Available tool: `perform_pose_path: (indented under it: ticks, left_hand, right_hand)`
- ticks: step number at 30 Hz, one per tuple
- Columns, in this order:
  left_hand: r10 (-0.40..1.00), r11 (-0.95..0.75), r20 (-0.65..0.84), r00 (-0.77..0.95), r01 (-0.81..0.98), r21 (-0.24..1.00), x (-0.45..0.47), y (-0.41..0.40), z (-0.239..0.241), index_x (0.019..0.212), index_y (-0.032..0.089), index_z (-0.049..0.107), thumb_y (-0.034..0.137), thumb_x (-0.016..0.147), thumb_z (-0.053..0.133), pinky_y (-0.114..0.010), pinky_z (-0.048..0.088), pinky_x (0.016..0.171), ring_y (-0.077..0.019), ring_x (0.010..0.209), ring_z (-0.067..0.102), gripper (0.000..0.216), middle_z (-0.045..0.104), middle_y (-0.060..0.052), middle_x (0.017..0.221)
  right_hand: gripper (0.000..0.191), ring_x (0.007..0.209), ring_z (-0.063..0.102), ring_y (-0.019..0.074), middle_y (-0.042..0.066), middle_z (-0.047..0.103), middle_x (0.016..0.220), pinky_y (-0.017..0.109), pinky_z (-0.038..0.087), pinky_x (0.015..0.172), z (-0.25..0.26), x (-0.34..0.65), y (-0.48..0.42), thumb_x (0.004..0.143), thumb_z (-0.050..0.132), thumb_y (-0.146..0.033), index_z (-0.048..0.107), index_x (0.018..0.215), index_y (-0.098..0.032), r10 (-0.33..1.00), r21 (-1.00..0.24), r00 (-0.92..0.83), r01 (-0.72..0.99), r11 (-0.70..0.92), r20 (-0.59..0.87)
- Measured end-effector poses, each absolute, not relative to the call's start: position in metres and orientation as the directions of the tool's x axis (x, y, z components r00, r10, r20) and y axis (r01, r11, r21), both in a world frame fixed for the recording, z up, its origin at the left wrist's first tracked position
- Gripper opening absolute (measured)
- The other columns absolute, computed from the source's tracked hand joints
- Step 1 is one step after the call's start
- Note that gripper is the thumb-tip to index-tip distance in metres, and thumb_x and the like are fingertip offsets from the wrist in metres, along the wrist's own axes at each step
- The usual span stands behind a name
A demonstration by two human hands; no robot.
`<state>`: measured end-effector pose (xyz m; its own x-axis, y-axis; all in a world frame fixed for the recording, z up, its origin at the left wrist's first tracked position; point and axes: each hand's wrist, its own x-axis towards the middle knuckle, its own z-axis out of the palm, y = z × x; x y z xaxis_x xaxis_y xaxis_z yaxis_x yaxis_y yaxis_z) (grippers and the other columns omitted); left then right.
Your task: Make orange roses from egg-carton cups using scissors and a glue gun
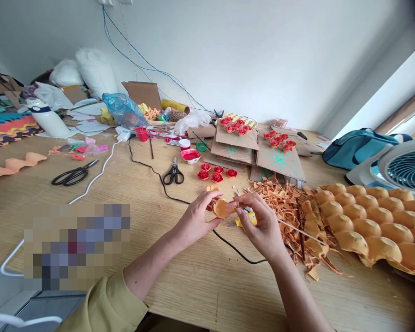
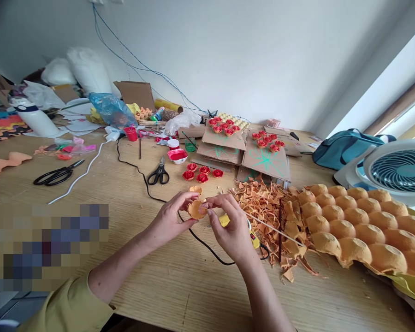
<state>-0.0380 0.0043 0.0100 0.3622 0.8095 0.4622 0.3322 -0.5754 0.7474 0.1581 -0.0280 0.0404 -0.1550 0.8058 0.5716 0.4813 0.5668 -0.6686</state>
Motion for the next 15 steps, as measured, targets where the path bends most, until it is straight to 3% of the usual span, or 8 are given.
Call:
perform_pose_path:
  ticks: [15]
  left_hand:
    - [0.788,-0.600,0.495,0.365,0.278,0.750,-0.0324,-0.0039,0.0124,0.130,0.027,0.047,0.010,0.077,0.074,-0.040,0.057,0.096,-0.0224,0.105,0.067,0.062,0.062,-0.008,0.124]
  right_hand:
    - [0.023,0.098,0.062,0.0248,0.007,0.065,0.104,0.044,0.051,0.086,0.0341,0.1481,-0.0310,0.096,0.056,-0.022,0.065,0.116,-0.029,0.743,-0.488,-0.304,0.597,0.636,0.597]
